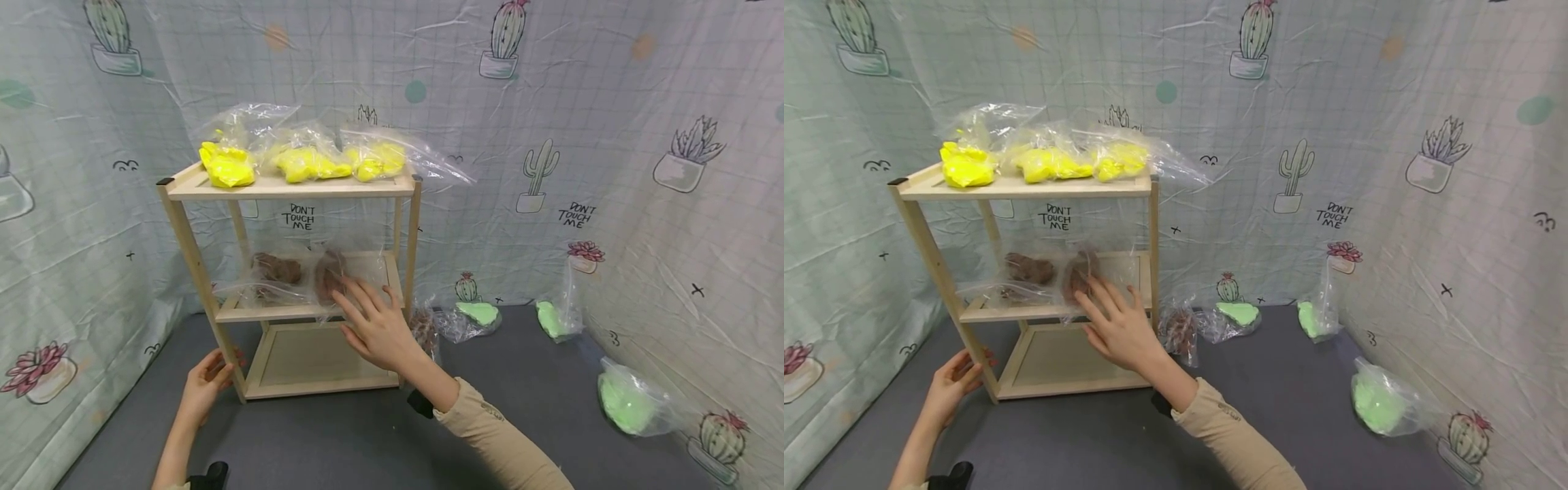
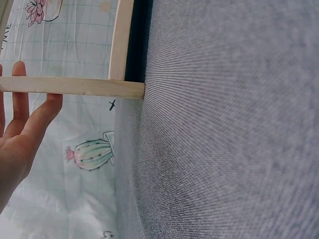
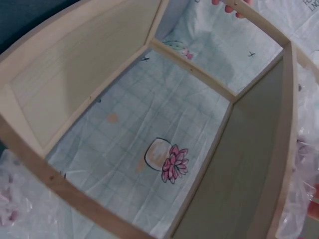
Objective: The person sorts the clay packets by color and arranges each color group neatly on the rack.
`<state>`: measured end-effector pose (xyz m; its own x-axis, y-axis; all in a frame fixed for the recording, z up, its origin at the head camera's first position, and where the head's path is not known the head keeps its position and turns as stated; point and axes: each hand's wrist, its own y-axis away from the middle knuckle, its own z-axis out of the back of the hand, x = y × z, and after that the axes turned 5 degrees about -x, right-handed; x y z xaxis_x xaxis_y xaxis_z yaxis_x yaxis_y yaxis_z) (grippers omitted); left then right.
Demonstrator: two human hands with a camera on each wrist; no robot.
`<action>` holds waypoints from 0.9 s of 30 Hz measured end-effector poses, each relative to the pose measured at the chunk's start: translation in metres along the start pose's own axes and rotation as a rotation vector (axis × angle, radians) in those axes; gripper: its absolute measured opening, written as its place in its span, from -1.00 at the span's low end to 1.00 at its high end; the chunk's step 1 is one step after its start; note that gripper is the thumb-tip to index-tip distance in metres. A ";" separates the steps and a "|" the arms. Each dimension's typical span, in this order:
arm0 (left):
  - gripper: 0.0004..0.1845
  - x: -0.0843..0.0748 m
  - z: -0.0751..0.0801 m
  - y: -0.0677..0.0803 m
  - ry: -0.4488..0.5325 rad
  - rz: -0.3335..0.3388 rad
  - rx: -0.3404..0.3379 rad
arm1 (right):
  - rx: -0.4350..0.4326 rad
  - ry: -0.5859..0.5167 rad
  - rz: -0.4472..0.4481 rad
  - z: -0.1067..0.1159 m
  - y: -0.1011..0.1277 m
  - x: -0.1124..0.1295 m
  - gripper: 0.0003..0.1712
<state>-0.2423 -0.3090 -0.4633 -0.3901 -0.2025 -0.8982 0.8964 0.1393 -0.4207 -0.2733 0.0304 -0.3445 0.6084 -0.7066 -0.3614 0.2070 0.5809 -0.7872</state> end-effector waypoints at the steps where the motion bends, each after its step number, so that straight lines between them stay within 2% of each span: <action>1: -0.65 -0.003 -0.001 0.001 0.000 -0.008 0.002 | -0.008 -0.004 0.002 0.002 0.003 -0.001 -0.36; 4: -0.68 -0.004 -0.002 0.001 0.041 -0.025 0.002 | -0.032 -0.029 0.002 0.009 0.012 -0.004 -0.42; 6: -0.69 -0.004 -0.003 0.001 0.011 -0.012 -0.007 | -0.049 -0.052 0.005 0.014 0.019 -0.007 -0.46; 8: -0.67 0.001 -0.002 0.000 0.059 -0.030 -0.003 | -0.067 -0.076 0.011 0.018 0.027 -0.010 -0.48; 9: -0.67 0.001 -0.002 0.000 0.026 -0.022 -0.005 | -0.077 -0.090 0.014 0.019 0.031 -0.012 -0.49; 13: -0.67 0.003 -0.001 0.001 0.066 -0.038 0.001 | -0.104 -0.143 0.019 0.026 0.049 -0.020 -0.52; 15: -0.69 -0.002 -0.003 0.002 0.024 -0.024 -0.004 | -0.113 -0.168 0.017 0.029 0.057 -0.025 -0.55; 18: -0.69 -0.004 -0.003 0.002 0.055 -0.035 -0.012 | -0.126 -0.191 0.015 0.031 0.071 -0.032 -0.57; 23: -0.67 0.004 0.001 0.000 0.074 -0.051 0.003 | -0.130 -0.184 0.006 0.026 0.095 -0.045 -0.58; 25: -0.65 0.007 0.003 -0.001 0.006 -0.031 0.009 | -0.118 -0.179 0.001 0.023 0.104 -0.051 -0.58; 27: -0.62 0.012 0.005 -0.003 -0.005 -0.027 0.011 | -0.102 -0.170 -0.003 0.020 0.113 -0.056 -0.58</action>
<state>-0.2484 -0.3162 -0.4722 -0.4136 -0.2107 -0.8857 0.8876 0.1233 -0.4438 -0.2686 0.1441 -0.4034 0.7306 -0.6245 -0.2760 0.1356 0.5289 -0.8378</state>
